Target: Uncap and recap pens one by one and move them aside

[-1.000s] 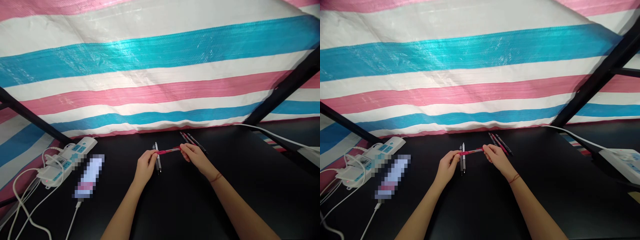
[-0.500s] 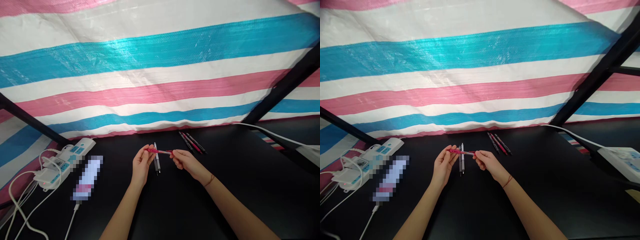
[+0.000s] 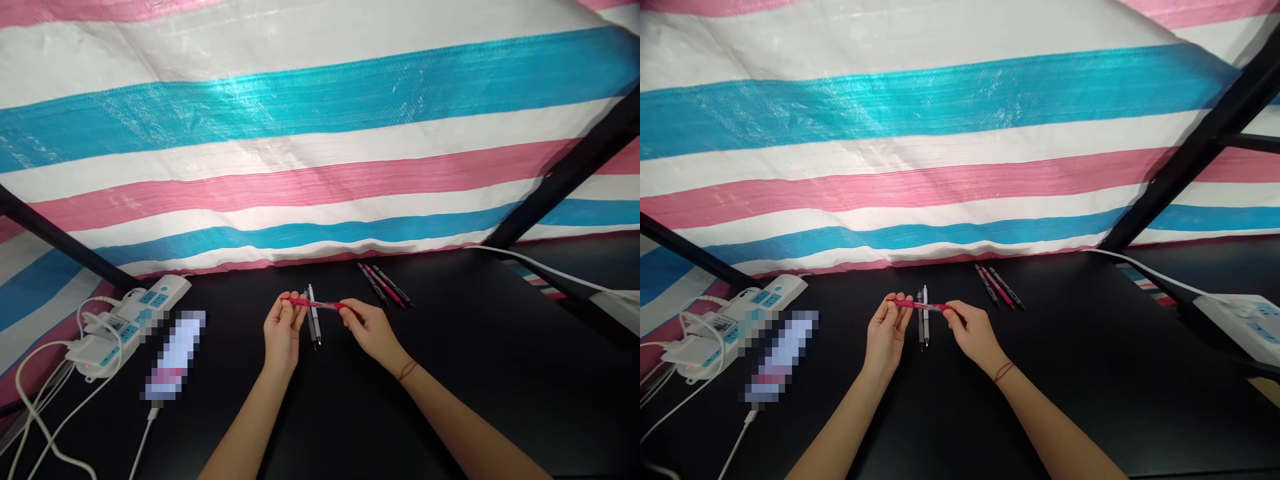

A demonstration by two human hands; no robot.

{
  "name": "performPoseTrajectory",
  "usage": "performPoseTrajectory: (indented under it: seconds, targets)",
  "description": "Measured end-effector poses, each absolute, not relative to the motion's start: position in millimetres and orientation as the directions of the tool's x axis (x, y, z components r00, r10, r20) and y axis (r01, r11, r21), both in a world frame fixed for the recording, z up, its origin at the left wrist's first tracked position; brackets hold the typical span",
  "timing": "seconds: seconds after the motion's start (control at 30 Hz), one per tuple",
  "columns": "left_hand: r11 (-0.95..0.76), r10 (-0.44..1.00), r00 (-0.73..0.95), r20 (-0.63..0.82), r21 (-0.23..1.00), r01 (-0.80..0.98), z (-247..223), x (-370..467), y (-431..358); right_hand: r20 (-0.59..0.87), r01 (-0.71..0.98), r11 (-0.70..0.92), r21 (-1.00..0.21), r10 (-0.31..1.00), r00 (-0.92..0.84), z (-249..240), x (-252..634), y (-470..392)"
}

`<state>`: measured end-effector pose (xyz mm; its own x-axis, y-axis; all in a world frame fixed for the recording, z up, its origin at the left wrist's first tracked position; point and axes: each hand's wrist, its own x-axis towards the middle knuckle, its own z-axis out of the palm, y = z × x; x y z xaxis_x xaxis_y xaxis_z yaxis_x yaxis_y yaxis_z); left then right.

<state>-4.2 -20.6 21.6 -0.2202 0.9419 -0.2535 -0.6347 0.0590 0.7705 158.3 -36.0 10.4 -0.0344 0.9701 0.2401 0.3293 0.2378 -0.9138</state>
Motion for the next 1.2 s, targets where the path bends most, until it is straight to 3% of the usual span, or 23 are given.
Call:
performPoseTrajectory:
  seconds: [0.1,0.17,0.27,0.37,0.47,0.63,0.73,0.83,0.9,1.07,1.2]
  targets:
    - [0.061,0.953,-0.197,-0.231,0.781,-0.621,19.1,-6.3,-20.0,0.288,0.364,0.27,-0.892,0.958,-0.005,13.3,157.5,-37.8]
    - [0.052,0.969,-0.16,-0.189,0.789,-0.613,18.6,-8.6,-19.0,0.2,0.275,0.211,-0.938,0.978,-0.066,15.4,156.2,-38.5]
    - [0.04,0.987,-0.091,-0.13,0.76,-0.648,21.0,-11.5,-17.9,-0.023,0.018,-0.02,-1.0,0.979,-0.205,17.9,152.5,-39.5]
    - [0.072,0.992,-0.028,-0.122,0.743,-0.666,24.4,-12.7,-17.8,-0.205,-0.23,-0.266,-0.936,0.944,-0.259,19.3,149.4,-40.5]
    - [0.068,0.991,-0.043,-0.124,0.765,-0.64,25.3,-12.9,-17.5,-0.29,-0.315,-0.397,-0.862,0.897,-0.334,19.6,148.4,-40.8]
    - [0.028,0.982,-0.132,-0.133,0.802,-0.596,24.4,-12.3,-16.6,-0.185,-0.212,-0.248,-0.945,0.943,-0.277,16.9,146.0,-41.4]
    - [0.034,0.975,-0.155,-0.157,0.802,-0.596,24.9,-11.2,-17.0,0.014,0.055,0.02,-0.998,0.994,-0.111,14.8,146.0,-41.3]
    - [0.061,0.965,-0.169,-0.199,0.801,-0.596,24.8,-10.7,-16.9,0.209,0.262,0.206,-0.943,0.978,-0.017,12.8,149.2,-39.7]
    - [0.08,0.965,-0.162,-0.209,0.815,-0.574,24.0,-11.2,-16.2,0.228,0.235,0.22,-0.947,0.974,0.01,11.6,152.5,-37.6]
    - [0.118,0.975,-0.112,-0.193,0.872,-0.476,20.5,-13.2,-15.5,0.047,-0.016,0.048,-0.999,0.998,0.028,11.2,161.6,-30.5]
    - [0.138,0.981,-0.076,-0.178,0.919,-0.37,19.6,-13.5,-16.9,0.044,-0.11,0.054,-0.992,0.995,0.089,12.7,166.5,-26.3]
